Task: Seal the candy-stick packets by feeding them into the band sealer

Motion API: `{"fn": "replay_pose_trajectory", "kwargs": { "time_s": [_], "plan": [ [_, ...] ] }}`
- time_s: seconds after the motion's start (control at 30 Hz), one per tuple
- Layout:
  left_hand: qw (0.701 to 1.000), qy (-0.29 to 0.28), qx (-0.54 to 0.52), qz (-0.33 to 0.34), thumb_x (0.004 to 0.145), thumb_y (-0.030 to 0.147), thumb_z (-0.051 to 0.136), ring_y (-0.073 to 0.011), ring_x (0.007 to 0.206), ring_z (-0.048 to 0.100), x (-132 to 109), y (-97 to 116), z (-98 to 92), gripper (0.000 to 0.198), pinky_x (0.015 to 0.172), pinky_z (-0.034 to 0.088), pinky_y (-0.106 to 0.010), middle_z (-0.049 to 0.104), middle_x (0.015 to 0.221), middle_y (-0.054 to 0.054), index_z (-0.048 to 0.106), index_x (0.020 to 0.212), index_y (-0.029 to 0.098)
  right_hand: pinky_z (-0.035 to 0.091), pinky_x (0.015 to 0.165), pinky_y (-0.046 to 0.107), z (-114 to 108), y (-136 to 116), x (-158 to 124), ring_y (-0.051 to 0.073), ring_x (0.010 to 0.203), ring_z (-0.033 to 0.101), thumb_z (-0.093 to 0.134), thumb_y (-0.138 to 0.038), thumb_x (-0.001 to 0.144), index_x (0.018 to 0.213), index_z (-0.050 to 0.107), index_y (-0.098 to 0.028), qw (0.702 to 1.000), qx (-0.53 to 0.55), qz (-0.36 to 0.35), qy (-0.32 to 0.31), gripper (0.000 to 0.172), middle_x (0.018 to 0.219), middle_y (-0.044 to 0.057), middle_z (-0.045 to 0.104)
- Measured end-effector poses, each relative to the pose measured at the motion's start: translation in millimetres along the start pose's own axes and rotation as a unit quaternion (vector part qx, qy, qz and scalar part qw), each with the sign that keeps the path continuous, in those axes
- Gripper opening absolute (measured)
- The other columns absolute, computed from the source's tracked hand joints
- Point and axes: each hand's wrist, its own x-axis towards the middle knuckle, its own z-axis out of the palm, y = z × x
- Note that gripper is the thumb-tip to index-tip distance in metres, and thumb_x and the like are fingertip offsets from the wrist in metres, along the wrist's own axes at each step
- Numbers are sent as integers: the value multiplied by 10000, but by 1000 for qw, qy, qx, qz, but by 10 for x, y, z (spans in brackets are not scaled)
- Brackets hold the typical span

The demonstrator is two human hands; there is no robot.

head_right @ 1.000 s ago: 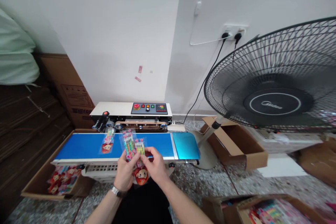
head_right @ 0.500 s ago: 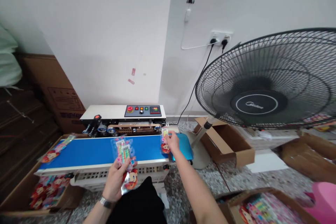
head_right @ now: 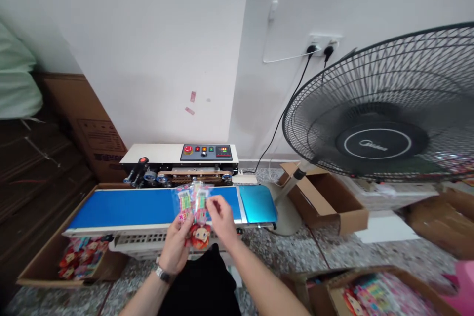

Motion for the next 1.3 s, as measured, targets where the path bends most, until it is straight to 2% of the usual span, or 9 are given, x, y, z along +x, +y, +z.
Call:
{"fn": "replay_pose_trajectory", "kwargs": {
  "time_s": [0.13,0.27,0.5,0.6,0.7,0.83,0.93,1.1,1.3],
  "plan": [
    [998,28,13,-47,680,408,639,-162,624,624,-11,20,-92,332,557,501,-281,672,794,-66,555,869,149,399,558,230,-503,327,317,149,612,525,439,-448,805,849,548,-167,987,-80,50,131,305,679,14,585],
    [998,34,43,-42,679,423,634,-154,613,621,-21,25,-158,341,588,509,-300,672,834,-86,549,851,140,350,559,223,-912,622,626,163,641,550,419,-326,810,811,588,-165,919,-341,129,150,233,693,34,618],
    [997,6,66,-30,715,436,588,-151,602,618,-72,21,-113,319,563,492,-289,666,827,-68,491,866,172,364,626,224,-710,689,886,167,730,585,435,-245,809,854,611,-187,885,-437,145,69,191,774,43,651],
    [997,-5,65,-36,715,435,587,-158,604,621,-88,17,-80,320,546,482,-281,665,823,-70,484,872,176,397,706,254,-529,554,824,180,821,577,479,-255,786,996,575,-184,914,-389,98,62,242,886,62,636],
    [997,-31,47,-48,703,429,602,-168,616,623,-98,0,-25,320,522,467,-270,667,831,-74,492,875,183,433,731,278,-306,297,544,167,840,570,459,-350,813,1066,526,-190,982,-181,34,-31,306,960,56,612],
    [997,-66,42,-20,684,400,634,-167,716,622,-100,-39,51,305,635,474,-269,665,844,-67,561,867,168,454,668,252,-47,-45,109,142,757,572,514,-422,791,971,554,-188,983,23,21,-184,298,877,20,616],
    [995,-60,75,-36,675,392,646,-190,872,604,-102,-57,30,364,723,467,-280,644,977,-86,578,960,177,453,644,248,-106,-45,69,141,714,574,522,-434,779,911,553,-175,994,39,27,-104,292,817,19,623],
    [991,-28,107,-78,680,405,636,-215,947,584,-127,-57,-164,424,746,464,-314,583,1129,-124,543,1037,196,428,530,242,-705,466,445,172,614,579,492,-461,743,897,557,-165,980,-118,116,112,340,681,27,624],
    [991,-21,97,-95,683,393,638,-212,893,602,-200,-69,-252,405,727,470,-316,614,1050,-124,550,1014,178,391,534,218,-916,841,771,159,614,589,481,-290,747,876,597,-157,930,-322,157,76,219,689,29,638]
  ]
}}
